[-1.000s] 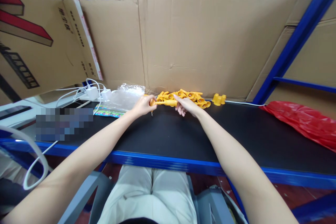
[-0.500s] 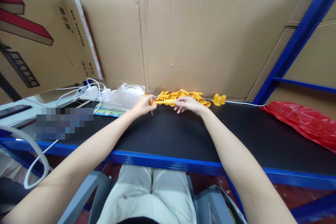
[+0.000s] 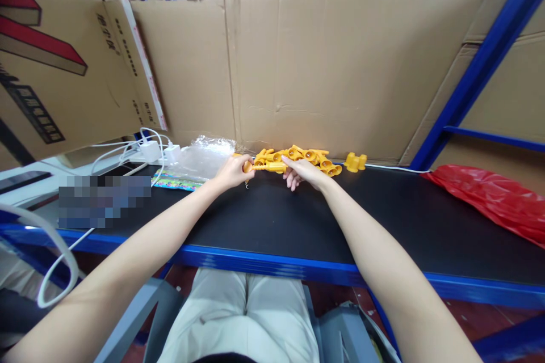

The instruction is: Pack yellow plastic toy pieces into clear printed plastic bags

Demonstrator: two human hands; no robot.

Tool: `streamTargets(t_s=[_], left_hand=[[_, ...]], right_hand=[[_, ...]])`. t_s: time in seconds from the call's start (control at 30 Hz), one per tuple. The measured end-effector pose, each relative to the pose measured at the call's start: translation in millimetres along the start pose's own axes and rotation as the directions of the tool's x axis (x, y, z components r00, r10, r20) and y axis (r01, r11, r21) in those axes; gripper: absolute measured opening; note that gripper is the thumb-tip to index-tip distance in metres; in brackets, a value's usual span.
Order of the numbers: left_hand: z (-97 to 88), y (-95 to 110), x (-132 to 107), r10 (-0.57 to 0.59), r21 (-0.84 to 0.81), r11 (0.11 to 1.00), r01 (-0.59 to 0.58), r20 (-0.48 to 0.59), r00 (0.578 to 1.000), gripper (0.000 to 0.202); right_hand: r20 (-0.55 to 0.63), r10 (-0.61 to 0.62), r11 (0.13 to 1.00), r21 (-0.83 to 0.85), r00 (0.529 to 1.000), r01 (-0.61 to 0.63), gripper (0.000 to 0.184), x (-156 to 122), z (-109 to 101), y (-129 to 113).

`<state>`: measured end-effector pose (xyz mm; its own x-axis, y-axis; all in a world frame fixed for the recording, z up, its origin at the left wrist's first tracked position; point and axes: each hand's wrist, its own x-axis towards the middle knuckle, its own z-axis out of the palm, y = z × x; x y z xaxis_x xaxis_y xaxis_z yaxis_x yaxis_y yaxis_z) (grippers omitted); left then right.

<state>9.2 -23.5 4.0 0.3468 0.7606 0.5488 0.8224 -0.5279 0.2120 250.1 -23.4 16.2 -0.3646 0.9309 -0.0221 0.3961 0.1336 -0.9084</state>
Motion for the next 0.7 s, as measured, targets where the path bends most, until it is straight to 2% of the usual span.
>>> streamTargets(t_s=[0.13, 0.27, 0.53, 0.7], left_hand=[[-0.1, -0.9, -0.1, -0.018, 0.007, 1.000, 0.018, 0.005, 1.000, 0.027], [0.4, -1.9, -0.1, -0.022, 0.006, 1.000, 0.022, 0.007, 1.000, 0.028], [1.0, -0.5, -0.6, -0.009, 0.011, 1.000, 0.009, 0.003, 1.000, 0.028], [1.1, 1.0, -1.5, -0.017, 0.020, 1.000, 0.017, 0.004, 1.000, 0.029]], right_hand=[[0.050, -0.016, 1.000, 0.011, 0.999, 0.016, 0.049, -4.6, -3.2, -2.2], [0.022, -0.106, 0.994, 0.015, 0.994, 0.106, 0.058, -6.2, -5.6, -2.3], [0.009, -0.152, 0.988, -0.004, 0.988, 0.152, 0.038, -6.5, -4.5, -4.5], [0.019, -0.168, 0.986, -0.019, 0.986, 0.168, 0.037, -8.3, -3.5, -8.1]])
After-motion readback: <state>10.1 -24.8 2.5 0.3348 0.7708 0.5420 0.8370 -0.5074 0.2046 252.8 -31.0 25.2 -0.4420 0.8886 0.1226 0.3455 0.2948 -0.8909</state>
